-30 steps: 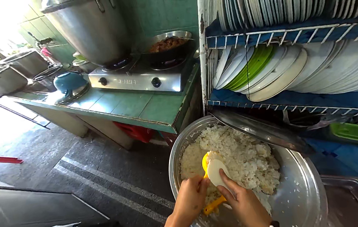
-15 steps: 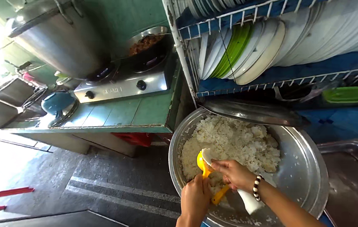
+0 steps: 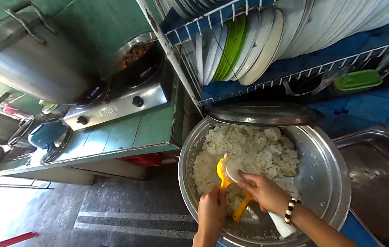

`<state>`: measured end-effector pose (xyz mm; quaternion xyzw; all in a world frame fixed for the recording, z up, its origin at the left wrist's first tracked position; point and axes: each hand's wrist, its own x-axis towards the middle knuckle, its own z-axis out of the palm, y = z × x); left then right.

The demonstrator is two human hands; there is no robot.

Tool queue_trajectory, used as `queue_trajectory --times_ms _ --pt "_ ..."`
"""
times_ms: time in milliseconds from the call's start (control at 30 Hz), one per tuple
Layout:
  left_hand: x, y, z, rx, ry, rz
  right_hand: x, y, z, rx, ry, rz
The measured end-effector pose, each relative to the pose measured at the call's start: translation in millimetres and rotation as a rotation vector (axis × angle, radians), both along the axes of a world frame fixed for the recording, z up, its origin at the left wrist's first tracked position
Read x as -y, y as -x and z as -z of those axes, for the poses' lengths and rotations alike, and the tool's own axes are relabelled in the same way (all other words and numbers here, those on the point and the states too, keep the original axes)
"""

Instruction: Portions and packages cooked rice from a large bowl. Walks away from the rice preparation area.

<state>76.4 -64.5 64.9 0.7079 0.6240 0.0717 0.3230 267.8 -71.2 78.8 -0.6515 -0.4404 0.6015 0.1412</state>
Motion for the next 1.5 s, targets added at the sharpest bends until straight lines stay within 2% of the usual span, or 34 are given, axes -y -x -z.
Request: queue_trajectory --times_ms 100,200,400,600,667,733,800,867,967,1067,1133,1200,1367,1500 --pt "2 -3 -1 -0.145 -0.034 0.099 -2 1 -3 0.037 0.043 -0.118" --pt "5 -10 -7 -0.248 -0.02 0.146 -2 2 4 -0.03 0.052 -0.078" --pt "-1 -12 -7 -0.396 0.042 0.211 -15 16 20 -0.259 0.181 0.269" --pt "-20 -10 4 -0.464 0.209 0.223 -37 30 58 -0.443 0.309 0.51" --pt "-27 -5 3 -0.395 0.234 0.24 -44 20 73 -0.558 0.346 0.676" --pt "-43 3 -4 -0.239 0.236 0.237 -46 2 86 -0.748 0.412 0.818" --pt "-71 12 -15 -0.178 0.266 0.222 -40 -17 93 -0.93 0.498 0.806" --pt "-102 22 -21 -0.222 0.261 0.221 -23 -31 95 -1.037 0.484 0.734" --pt "-149 22 -17 -0.489 0.179 0.278 -3 -50 89 -1.119 0.427 0.63" --pt "-163 11 -1 -0.79 -0.039 0.404 16 -65 69 -1.01 0.434 0.661" --pt "-171 15 13 -0.86 -0.18 0.465 29 -71 53 -0.794 0.403 0.734" --pt "-181 23 22 -0.839 -0.24 0.465 44 -76 44 -0.578 0.305 0.745" --pt "-197 17 36 -0.866 -0.35 0.528 51 -78 34 -0.238 0.172 0.484" --pt "-198 24 32 -0.665 -0.425 0.541 29 -89 24 0.113 0.147 0.312"
